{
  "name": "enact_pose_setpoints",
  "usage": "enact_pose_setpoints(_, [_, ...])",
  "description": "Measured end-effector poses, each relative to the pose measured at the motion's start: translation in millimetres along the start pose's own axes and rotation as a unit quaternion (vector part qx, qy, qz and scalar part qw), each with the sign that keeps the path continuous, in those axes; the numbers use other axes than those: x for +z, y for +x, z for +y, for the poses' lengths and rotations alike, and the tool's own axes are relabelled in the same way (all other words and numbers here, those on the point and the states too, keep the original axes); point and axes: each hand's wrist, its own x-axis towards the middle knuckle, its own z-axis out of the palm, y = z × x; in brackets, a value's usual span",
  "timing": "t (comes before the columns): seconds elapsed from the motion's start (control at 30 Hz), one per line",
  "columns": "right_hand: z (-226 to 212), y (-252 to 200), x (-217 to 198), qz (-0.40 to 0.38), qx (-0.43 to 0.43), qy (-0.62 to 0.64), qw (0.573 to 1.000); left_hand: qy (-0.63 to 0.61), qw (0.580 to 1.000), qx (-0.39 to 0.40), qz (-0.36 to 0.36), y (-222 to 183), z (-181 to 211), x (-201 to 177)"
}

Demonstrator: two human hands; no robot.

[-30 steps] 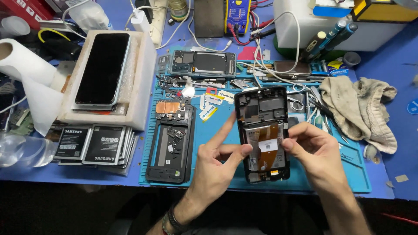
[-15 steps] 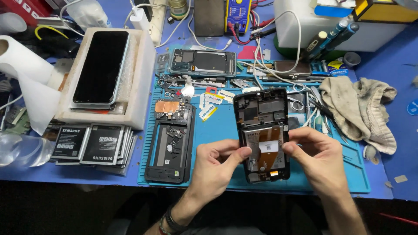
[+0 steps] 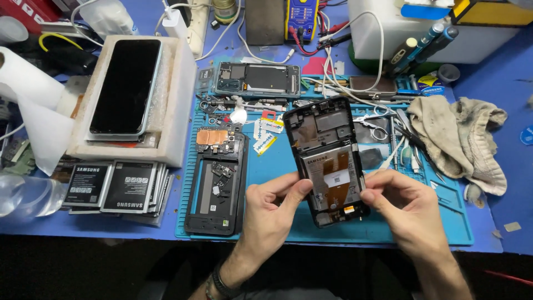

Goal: Installing a small internal circuit board and connecting ribbon cables inside a disassembled smartphone.

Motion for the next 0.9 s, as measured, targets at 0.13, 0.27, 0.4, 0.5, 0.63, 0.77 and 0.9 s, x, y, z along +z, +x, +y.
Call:
enact_pose_setpoints(0.13, [7, 1, -5, 0.011, -0.023, 0.010, 1.000, 0.056, 0.997, 0.026, -0.047, 0, 17, -5])
enact_pose_setpoints(0.27, [13, 2, -6, 0.061, 0.013, 0.026, 0.998, 0.005, 0.990, -0.113, -0.088, -6, 14, 2])
enact_pose_setpoints(0.4, [14, 3, -3, 0.042, 0.014, 0.042, 0.998, -0.066, 0.982, -0.168, -0.054, -9, 0, 8])
enact_pose_setpoints(0.5, [11, 2, 0, 0.035, 0.015, 0.036, 0.999, -0.053, 0.987, -0.149, -0.035, -16, -1, 8])
enact_pose_setpoints(0.63, [12, 4, 0, 0.045, 0.015, 0.052, 0.998, -0.066, 0.986, -0.151, -0.037, -10, 5, 7])
enact_pose_setpoints(0.77, [21, 3, -2, 0.074, 0.018, 0.100, 0.992, -0.069, 0.986, -0.132, -0.076, -12, -3, 1])
enact_pose_setpoints(0.9, [17, 4, 1, 0.072, 0.012, 0.096, 0.993, -0.053, 0.977, -0.178, -0.101, -7, 12, 4])
